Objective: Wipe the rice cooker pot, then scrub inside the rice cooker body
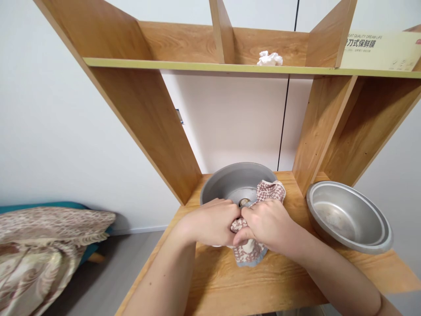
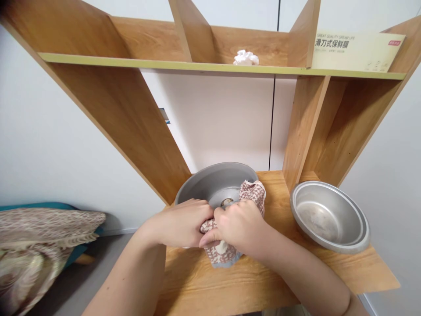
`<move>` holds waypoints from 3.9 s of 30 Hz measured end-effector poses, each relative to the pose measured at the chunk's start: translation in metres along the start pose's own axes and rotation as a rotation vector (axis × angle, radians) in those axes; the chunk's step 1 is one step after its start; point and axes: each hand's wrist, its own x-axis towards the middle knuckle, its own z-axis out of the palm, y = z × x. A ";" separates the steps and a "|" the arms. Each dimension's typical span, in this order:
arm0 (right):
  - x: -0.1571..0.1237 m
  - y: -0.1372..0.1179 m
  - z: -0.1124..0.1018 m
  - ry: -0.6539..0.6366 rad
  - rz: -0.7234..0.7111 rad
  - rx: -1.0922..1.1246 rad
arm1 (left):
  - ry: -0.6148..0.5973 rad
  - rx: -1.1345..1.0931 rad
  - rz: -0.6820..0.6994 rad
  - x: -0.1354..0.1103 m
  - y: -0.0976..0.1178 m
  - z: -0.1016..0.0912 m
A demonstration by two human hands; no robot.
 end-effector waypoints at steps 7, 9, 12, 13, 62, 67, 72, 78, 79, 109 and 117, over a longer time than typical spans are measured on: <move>-0.002 0.008 -0.009 -0.023 -0.019 0.016 | 0.015 -0.016 -0.024 0.000 0.002 0.000; -0.001 0.005 -0.004 -0.013 -0.005 -0.002 | 0.014 -0.016 -0.011 0.000 0.001 0.001; 0.000 -0.003 0.004 0.015 0.009 -0.015 | 0.006 -0.015 0.013 0.001 -0.001 0.002; 0.001 -0.005 0.006 0.025 0.015 -0.014 | 0.004 -0.018 0.017 0.001 -0.001 0.002; 0.000 -0.002 0.009 0.037 0.005 -0.012 | -0.002 -0.021 0.005 0.001 -0.001 0.002; -0.002 0.009 -0.002 0.002 -0.035 0.004 | 0.010 -0.019 -0.001 -0.001 0.001 0.000; -0.002 0.014 -0.007 -0.033 -0.053 -0.015 | 0.025 -0.040 -0.001 0.000 0.001 0.000; 0.001 -0.002 0.007 0.041 0.015 -0.037 | 0.023 -0.032 0.016 0.001 -0.001 0.002; 0.001 -0.004 0.009 0.054 0.022 -0.031 | 0.021 -0.032 0.020 0.001 -0.001 0.002; 0.000 -0.001 0.005 0.058 0.004 -0.023 | 0.014 -0.011 -0.009 0.001 0.000 0.002; 0.001 -0.006 0.008 0.066 0.023 -0.004 | 0.018 -0.025 0.009 0.001 -0.002 0.002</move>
